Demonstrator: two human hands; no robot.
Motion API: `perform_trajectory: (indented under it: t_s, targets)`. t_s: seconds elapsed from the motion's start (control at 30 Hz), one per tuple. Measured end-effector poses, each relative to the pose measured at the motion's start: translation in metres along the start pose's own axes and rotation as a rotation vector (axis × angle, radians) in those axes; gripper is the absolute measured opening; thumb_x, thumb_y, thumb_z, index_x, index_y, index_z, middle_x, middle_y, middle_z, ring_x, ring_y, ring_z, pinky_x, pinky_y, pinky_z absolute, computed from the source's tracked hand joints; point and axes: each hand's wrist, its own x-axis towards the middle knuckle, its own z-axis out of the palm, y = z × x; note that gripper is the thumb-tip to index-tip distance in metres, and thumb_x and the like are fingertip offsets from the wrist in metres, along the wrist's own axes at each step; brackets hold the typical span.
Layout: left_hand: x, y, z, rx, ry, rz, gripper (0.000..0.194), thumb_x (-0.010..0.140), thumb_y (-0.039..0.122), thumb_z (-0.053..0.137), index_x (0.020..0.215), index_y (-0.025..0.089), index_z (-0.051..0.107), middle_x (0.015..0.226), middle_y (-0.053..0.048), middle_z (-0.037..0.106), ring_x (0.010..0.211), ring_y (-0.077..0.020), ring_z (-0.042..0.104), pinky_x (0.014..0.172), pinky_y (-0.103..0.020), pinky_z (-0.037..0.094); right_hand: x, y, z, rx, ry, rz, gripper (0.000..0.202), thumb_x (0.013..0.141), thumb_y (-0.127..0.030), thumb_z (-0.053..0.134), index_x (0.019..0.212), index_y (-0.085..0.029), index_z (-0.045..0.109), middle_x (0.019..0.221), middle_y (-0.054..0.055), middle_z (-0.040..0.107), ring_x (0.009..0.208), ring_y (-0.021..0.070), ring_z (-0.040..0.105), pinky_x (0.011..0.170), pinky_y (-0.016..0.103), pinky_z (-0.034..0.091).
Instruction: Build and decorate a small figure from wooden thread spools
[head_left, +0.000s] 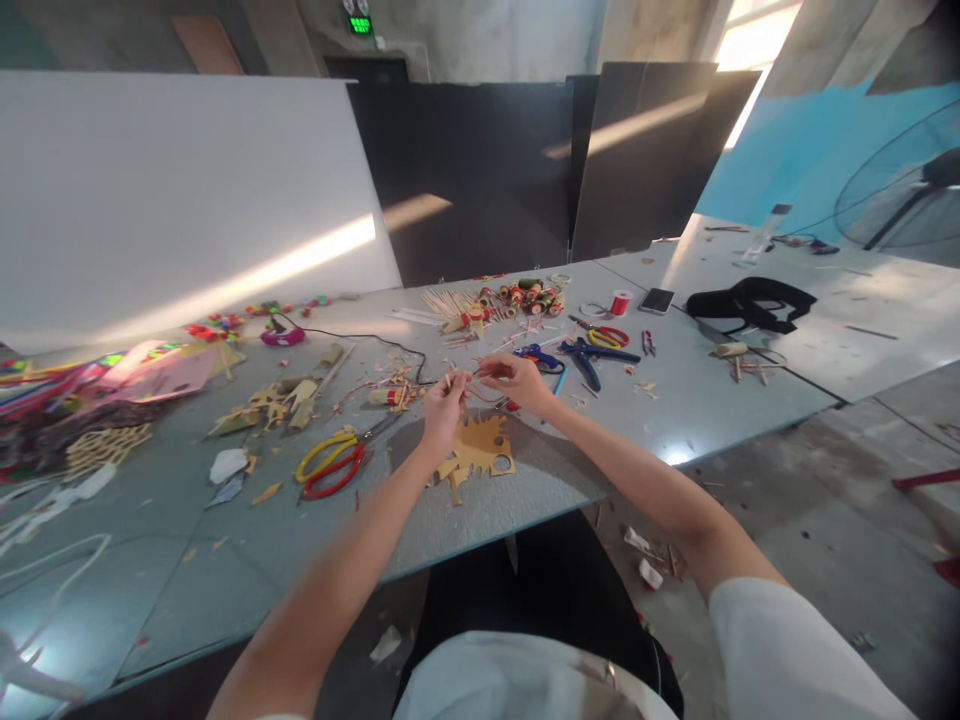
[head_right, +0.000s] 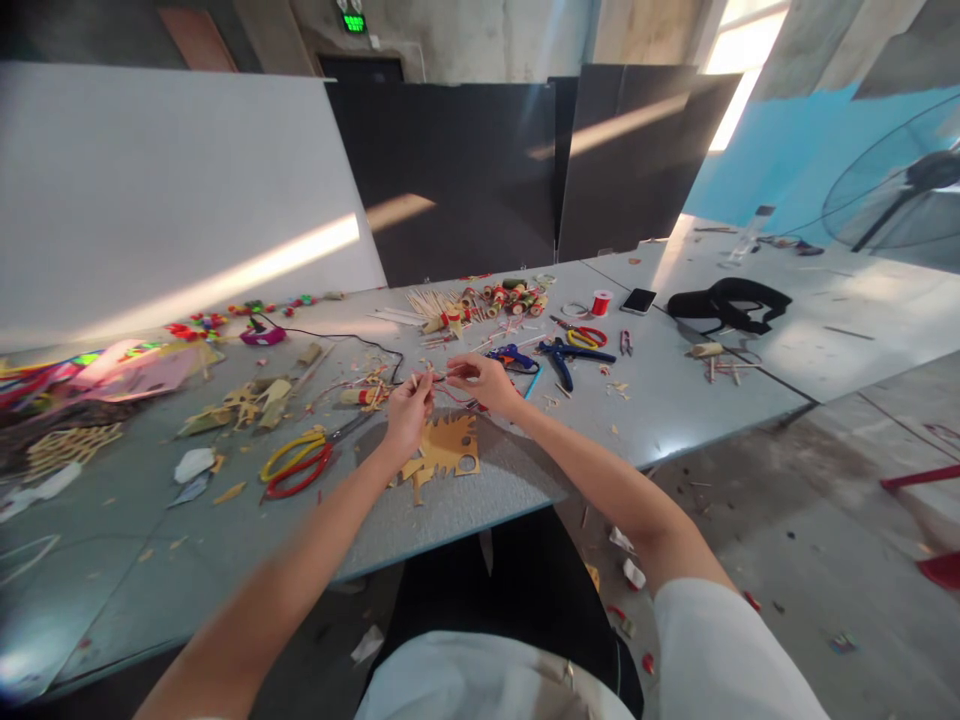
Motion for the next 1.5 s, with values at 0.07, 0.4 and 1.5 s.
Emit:
perform_trajectory:
  t_s: [0.07,0.4,1.5]
  targets:
    - [0.001,-0.001,-0.001,-0.001,0.008,-0.004,0.059,0.075,0.072,0.085,0.089,0.016,0.073,0.064,0.005,0.049,0.048,-0.0067,0.031,0.045,-0.025,0.020,0.001,0.001,-0.002,0.068,0.049,0.079,0.047,0.079,-0.046,0.090,0.114,-0.019,0.074,0.099,0.010,0.082,0.095,0.0263,0.081,0.087,0.036,0.064]
    - [-0.002,-0.003,-0.001,0.297,-0.058,0.092,0.058,0.080,0.075,0.077,0.075,0.018,0.072,0.060,0.001,0.054,0.052,-0.0112,0.038,0.051,-0.027,0.026,0.003,-0.008,-0.003,0.190,-0.075,0.083,0.046,0.089,-0.058,0.080,0.114,-0.020,0.078,0.115,0.011,0.081,0.107,0.0261,0.079,0.097,0.039,0.063]
    - [-0.002,-0.002,-0.002,0.307,-0.064,0.185,0.032,0.087,0.049,0.078,0.093,0.018,0.080,0.066,-0.002,0.065,0.059,-0.0156,0.053,0.060,-0.028,0.040,-0.004,-0.002,0.009,-0.196,0.029,0.063,0.039,0.095,-0.055,0.067,0.089,-0.017,0.078,0.077,0.004,0.072,0.067,0.0157,0.059,0.063,0.026,0.045]
